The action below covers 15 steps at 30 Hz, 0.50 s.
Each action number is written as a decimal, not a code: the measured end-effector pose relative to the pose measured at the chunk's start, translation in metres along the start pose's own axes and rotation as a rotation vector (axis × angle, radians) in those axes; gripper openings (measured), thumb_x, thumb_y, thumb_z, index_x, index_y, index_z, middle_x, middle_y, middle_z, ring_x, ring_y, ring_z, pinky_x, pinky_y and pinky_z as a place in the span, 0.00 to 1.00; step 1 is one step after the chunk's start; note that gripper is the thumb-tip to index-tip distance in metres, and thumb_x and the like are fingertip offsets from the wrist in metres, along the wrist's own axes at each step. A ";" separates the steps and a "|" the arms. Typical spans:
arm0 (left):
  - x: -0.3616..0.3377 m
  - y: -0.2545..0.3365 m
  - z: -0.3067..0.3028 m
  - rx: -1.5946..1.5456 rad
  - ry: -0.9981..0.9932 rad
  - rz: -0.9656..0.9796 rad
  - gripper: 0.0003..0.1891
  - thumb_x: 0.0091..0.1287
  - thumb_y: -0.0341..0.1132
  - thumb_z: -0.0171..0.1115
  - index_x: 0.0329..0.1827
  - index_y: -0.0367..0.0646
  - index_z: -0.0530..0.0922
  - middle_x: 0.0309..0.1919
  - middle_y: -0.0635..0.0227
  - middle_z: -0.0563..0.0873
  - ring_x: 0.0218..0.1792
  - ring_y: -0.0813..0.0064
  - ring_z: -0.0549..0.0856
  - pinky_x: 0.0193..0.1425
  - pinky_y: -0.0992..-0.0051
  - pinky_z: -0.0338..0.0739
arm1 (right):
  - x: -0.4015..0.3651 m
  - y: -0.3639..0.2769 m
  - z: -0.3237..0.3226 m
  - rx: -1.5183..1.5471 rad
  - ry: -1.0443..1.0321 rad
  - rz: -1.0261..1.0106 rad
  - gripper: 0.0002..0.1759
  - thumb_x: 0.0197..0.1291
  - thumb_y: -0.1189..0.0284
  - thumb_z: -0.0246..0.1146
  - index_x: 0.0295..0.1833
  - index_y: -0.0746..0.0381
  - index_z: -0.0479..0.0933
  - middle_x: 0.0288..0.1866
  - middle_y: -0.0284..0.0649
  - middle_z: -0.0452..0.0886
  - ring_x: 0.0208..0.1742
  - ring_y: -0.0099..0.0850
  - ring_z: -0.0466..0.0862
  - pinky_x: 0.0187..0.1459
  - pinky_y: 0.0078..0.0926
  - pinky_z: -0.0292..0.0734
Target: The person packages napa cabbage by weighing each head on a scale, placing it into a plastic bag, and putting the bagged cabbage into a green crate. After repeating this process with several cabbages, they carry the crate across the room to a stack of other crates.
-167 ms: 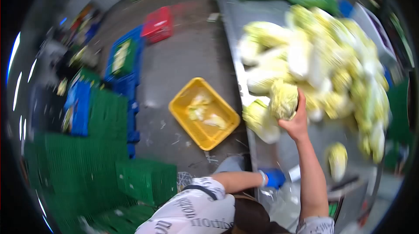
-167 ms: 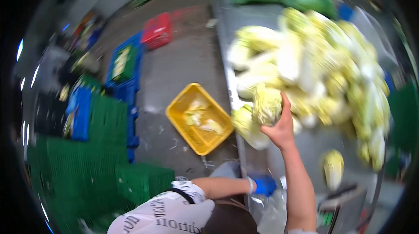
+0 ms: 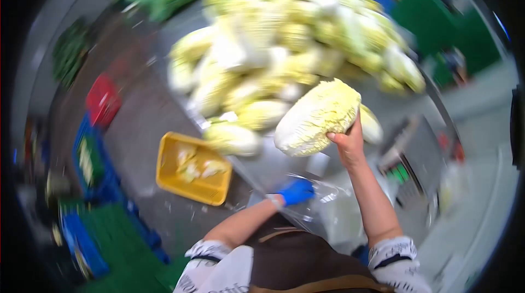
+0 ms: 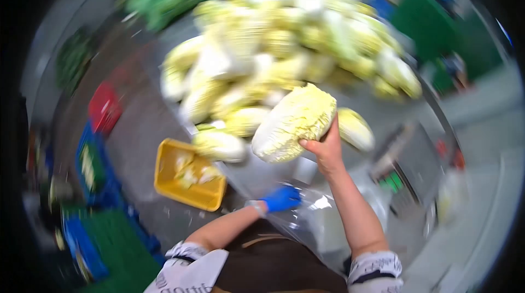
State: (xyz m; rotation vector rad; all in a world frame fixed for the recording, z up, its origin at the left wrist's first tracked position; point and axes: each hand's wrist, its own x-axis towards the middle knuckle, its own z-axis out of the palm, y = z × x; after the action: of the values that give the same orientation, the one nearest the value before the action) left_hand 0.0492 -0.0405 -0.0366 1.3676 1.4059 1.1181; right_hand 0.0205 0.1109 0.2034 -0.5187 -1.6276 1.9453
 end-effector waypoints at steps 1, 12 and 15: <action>-0.042 -0.041 -0.028 0.092 -0.095 -0.179 0.11 0.63 0.38 0.60 0.39 0.40 0.84 0.33 0.55 0.84 0.37 0.58 0.84 0.44 0.61 0.77 | -0.017 0.038 -0.025 0.060 0.086 -0.057 0.55 0.35 0.77 0.73 0.72 0.59 0.53 0.63 0.40 0.68 0.65 0.34 0.71 0.67 0.34 0.66; -0.037 0.053 -0.019 0.189 0.397 -0.140 0.08 0.63 0.23 0.59 0.44 0.39 0.80 0.35 0.61 0.86 0.34 0.68 0.85 0.40 0.71 0.78 | -0.139 0.011 -0.365 -1.978 -0.121 -0.185 0.38 0.47 0.76 0.63 0.68 0.55 0.64 0.65 0.45 0.69 0.67 0.46 0.68 0.70 0.42 0.62; -0.022 0.083 -0.015 0.379 0.388 -0.070 0.08 0.64 0.21 0.54 0.44 0.39 0.77 0.35 0.59 0.84 0.33 0.63 0.84 0.38 0.69 0.77 | -0.159 0.032 -0.389 -1.977 -0.098 -0.246 0.31 0.54 0.75 0.60 0.66 0.55 0.67 0.64 0.44 0.70 0.68 0.44 0.68 0.70 0.41 0.62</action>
State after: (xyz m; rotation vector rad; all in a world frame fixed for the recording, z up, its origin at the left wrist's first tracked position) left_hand 0.0548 -0.0627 0.0469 1.3909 2.0132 1.1524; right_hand 0.3757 0.3067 0.0886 -0.7343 -2.9495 -0.4041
